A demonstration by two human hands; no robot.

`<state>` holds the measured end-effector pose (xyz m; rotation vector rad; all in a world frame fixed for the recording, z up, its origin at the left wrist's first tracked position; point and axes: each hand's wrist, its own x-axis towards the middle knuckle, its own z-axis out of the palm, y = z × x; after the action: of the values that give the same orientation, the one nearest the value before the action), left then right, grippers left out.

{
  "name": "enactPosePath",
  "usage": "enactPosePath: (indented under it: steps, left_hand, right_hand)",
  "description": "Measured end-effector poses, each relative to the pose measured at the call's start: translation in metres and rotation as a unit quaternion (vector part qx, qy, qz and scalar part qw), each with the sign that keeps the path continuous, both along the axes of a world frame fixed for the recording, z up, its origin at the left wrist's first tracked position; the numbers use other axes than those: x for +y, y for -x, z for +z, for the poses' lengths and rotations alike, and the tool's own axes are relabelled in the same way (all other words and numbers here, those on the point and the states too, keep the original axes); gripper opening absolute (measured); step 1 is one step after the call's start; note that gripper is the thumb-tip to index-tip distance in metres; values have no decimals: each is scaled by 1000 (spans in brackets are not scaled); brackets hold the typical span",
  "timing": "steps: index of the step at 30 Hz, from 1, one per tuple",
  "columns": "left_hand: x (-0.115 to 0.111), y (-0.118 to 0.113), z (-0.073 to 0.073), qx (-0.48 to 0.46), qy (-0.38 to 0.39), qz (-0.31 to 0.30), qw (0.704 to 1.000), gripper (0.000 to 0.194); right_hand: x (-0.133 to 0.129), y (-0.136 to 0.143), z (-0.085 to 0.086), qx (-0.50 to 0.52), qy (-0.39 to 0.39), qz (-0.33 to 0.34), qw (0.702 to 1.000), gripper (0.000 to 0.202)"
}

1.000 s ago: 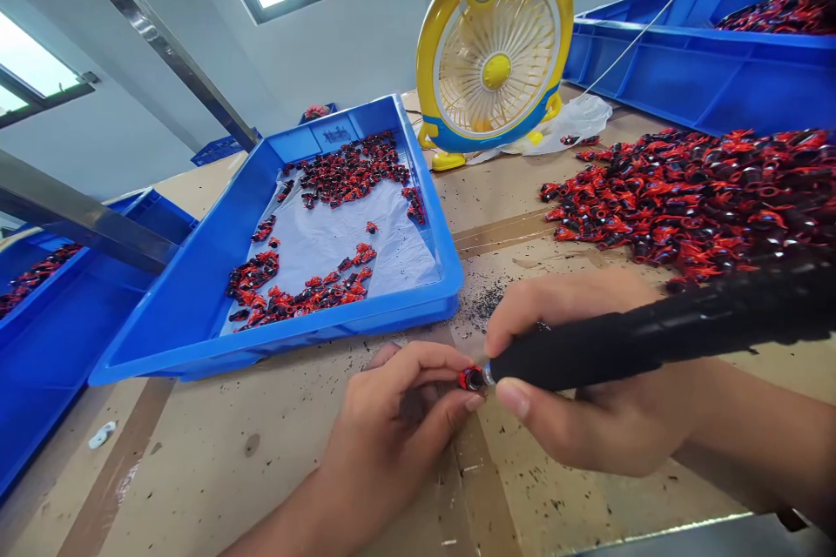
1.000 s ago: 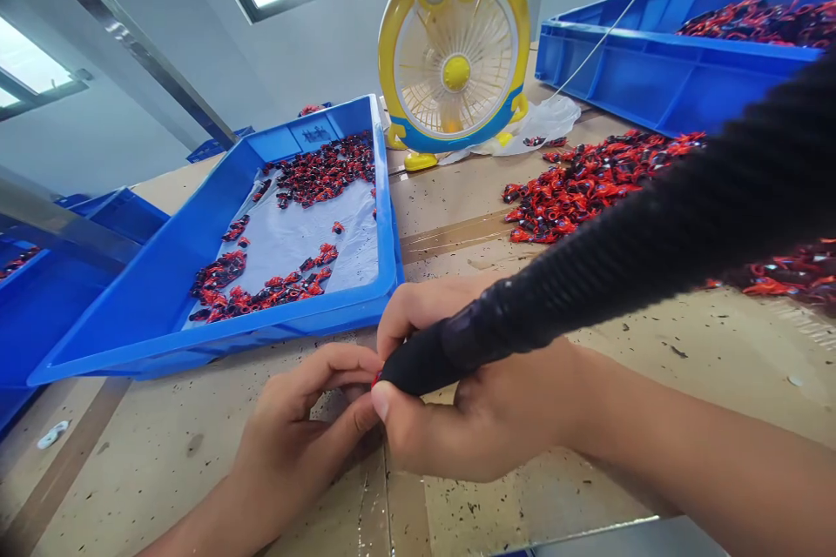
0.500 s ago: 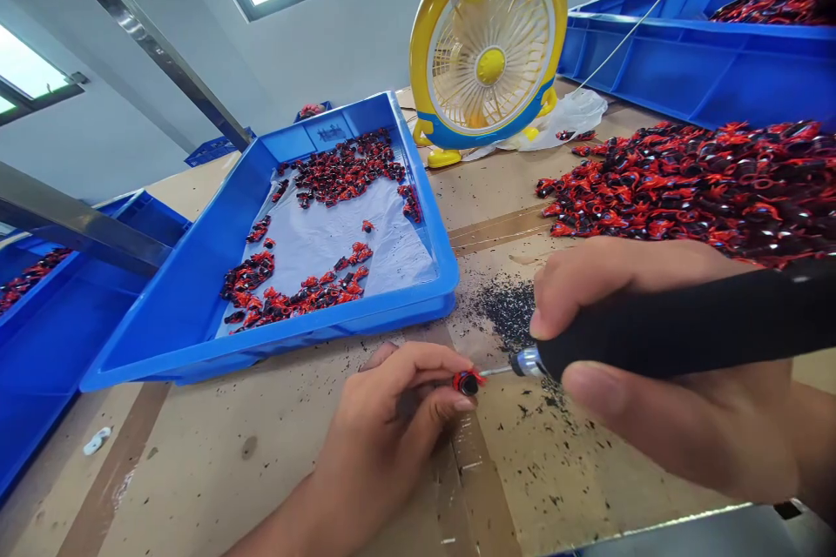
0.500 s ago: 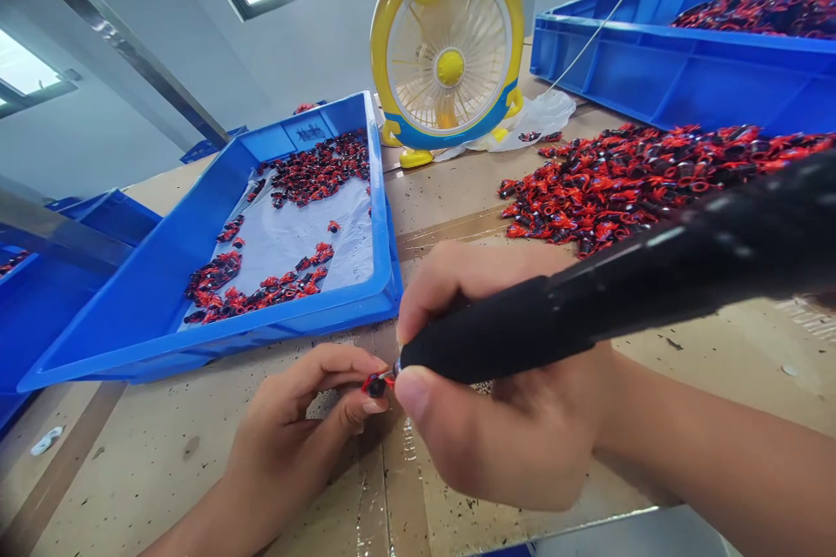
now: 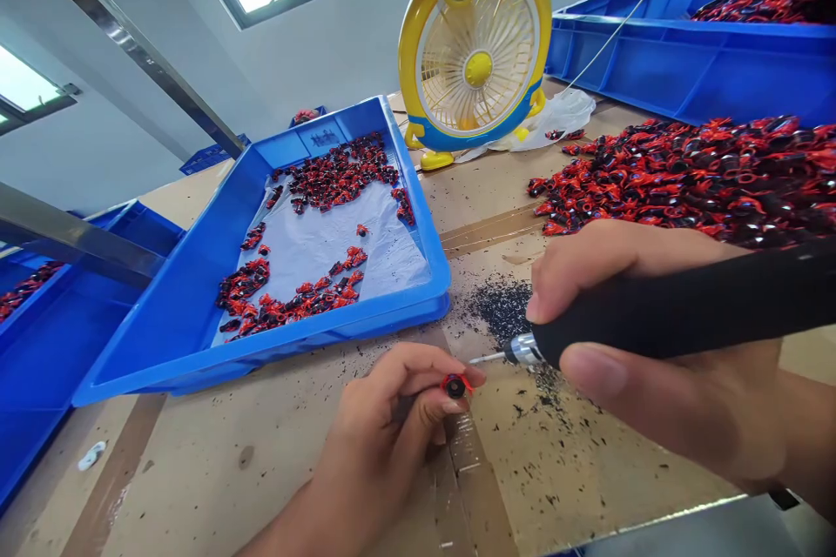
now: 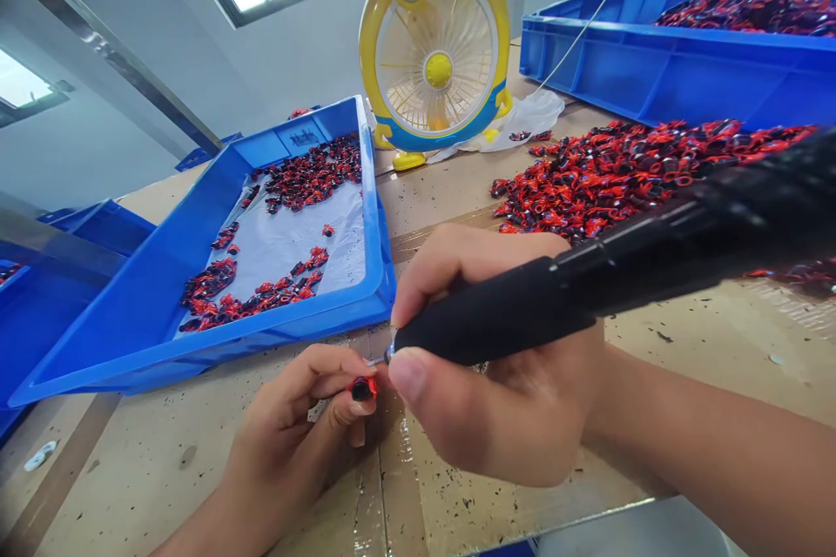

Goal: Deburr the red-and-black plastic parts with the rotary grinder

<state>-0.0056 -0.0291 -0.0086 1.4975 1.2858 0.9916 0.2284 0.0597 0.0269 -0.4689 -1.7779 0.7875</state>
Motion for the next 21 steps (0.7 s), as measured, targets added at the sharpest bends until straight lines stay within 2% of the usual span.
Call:
enactPosePath:
  steps: [6,13,21]
  left_hand:
    - [1,-2,4,1,22,8,1000,8]
    - [2,-6,7,36,-2,26,999,1]
    - [2,-1,6,125,-66,14,990,18]
  right_hand:
    - [-2,-10,5,-71,-3,4,997,9]
    - [-3,-9,1,-82,-13,-6,997,8]
    - [0,5,-6,-72,-38,18,997,9]
